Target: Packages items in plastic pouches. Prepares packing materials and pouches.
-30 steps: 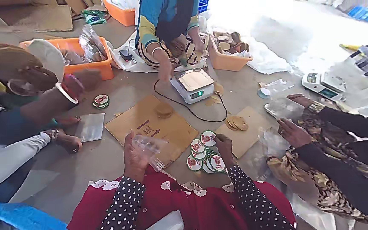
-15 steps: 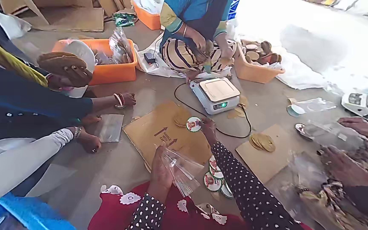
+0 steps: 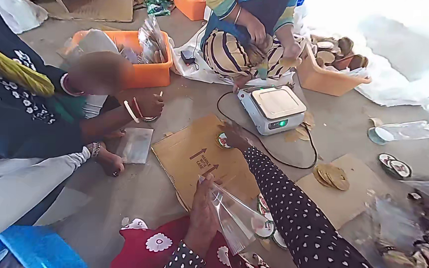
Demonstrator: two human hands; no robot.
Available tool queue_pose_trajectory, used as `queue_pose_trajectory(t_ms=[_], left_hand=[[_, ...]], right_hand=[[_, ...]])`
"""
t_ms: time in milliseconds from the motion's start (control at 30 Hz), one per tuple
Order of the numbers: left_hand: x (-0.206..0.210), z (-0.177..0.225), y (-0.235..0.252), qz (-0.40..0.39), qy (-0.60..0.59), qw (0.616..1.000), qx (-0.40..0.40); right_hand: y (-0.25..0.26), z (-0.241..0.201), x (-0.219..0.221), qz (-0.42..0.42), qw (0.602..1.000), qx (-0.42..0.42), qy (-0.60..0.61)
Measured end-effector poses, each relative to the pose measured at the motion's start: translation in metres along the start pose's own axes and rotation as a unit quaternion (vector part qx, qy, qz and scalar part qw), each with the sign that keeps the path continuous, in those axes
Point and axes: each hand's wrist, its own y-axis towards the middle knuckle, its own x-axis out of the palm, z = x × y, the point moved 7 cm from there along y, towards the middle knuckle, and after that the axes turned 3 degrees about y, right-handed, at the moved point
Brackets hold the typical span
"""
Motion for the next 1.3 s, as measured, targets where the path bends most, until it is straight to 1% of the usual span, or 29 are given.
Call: queue_pose_trajectory(t_ms=[33,67,100,167,267,367,467,500,533,567,600,633,667,700,733,767,833,900,967,1067,1167,1233,1300], left_hand=[[0.0,-0.001,0.0,-0.002,-0.002,1.0,-0.007],[-0.001,-0.002,0.0,0.0,0.0,1.0,-0.013],[-0.001,-0.003,0.0,0.002,0.007,1.0,-0.017],[-0.002,-0.003,0.001,0.004,0.025,1.0,-0.016],[-0.003,-0.003,0.002,0.002,0.036,0.999,-0.007],[-0.003,-0.003,0.003,0.005,0.044,0.999,0.005],[-0.003,0.001,0.002,0.008,0.048,0.999,0.018],[-0.004,0.003,0.0,0.011,0.045,0.999,0.021],[-0.004,0.005,-0.001,0.016,0.042,0.999,0.023],[-0.005,0.006,-0.001,0.019,0.038,0.999,0.023],[-0.006,0.006,-0.001,0.028,0.03,0.999,0.022],[-0.008,0.006,0.0,0.037,0.021,0.999,0.013],[-0.009,0.006,0.001,0.044,0.012,0.999,0.002],[-0.01,0.006,0.003,0.045,-0.001,0.999,-0.004],[-0.012,0.005,0.005,0.046,-0.013,0.999,-0.009],[-0.013,0.005,0.005,0.049,-0.02,0.999,-0.013],[-0.013,0.01,0.003,0.041,-0.026,0.999,-0.005],[-0.016,0.022,0.0,0.038,-0.035,0.998,0.023],[-0.022,0.039,-0.001,0.041,-0.054,0.996,0.06],[-0.028,0.061,-0.006,0.063,-0.085,0.99,0.09],[-0.031,0.067,-0.005,0.076,-0.103,0.987,0.102],[-0.03,0.065,-0.002,0.069,-0.108,0.987,0.094],[-0.03,0.063,-0.001,0.063,-0.106,0.989,0.085]], right_hand=[[0.025,0.013,0.018,0.045,0.998,-0.052,-0.011],[0.043,0.021,0.031,0.069,0.993,-0.088,-0.023],[0.052,0.024,0.037,0.067,0.992,-0.101,-0.038],[0.057,0.024,0.039,0.041,0.993,-0.092,-0.063],[0.054,0.034,0.042,0.027,0.994,-0.06,-0.092],[0.034,0.047,0.05,0.006,0.998,0.007,-0.058],[-0.008,0.045,0.053,-0.023,0.998,0.057,0.007],[-0.029,0.037,0.049,-0.057,0.995,0.082,0.023],[-0.054,0.024,0.043,-0.109,0.986,0.117,0.038],[-0.076,0.015,0.04,-0.141,0.98,0.133,0.053],[-0.079,0.023,0.047,-0.021,0.992,0.05,0.115],[-0.082,0.034,0.057,0.06,0.983,-0.001,0.174],[-0.09,0.038,0.063,0.069,0.974,0.001,0.216],[-0.1,0.036,0.066,0.059,0.967,0.02,0.248],[-0.11,0.032,0.07,0.052,0.964,0.035,0.257],[-0.118,0.029,0.077,0.054,0.964,0.031,0.258],[-0.134,0.02,0.082,0.06,0.97,-0.01,0.235],[-0.144,0.016,0.087,0.054,0.973,-0.029,0.222],[-0.146,0.017,0.087,0.047,0.973,-0.013,0.227],[-0.141,0.017,0.08,0.042,0.958,0.015,0.282],[-0.136,0.005,0.087,-0.016,0.956,0.015,0.291],[-0.133,-0.005,0.098,-0.04,0.968,0.005,0.249],[-0.136,-0.012,0.108,-0.04,0.99,0.019,0.135]])
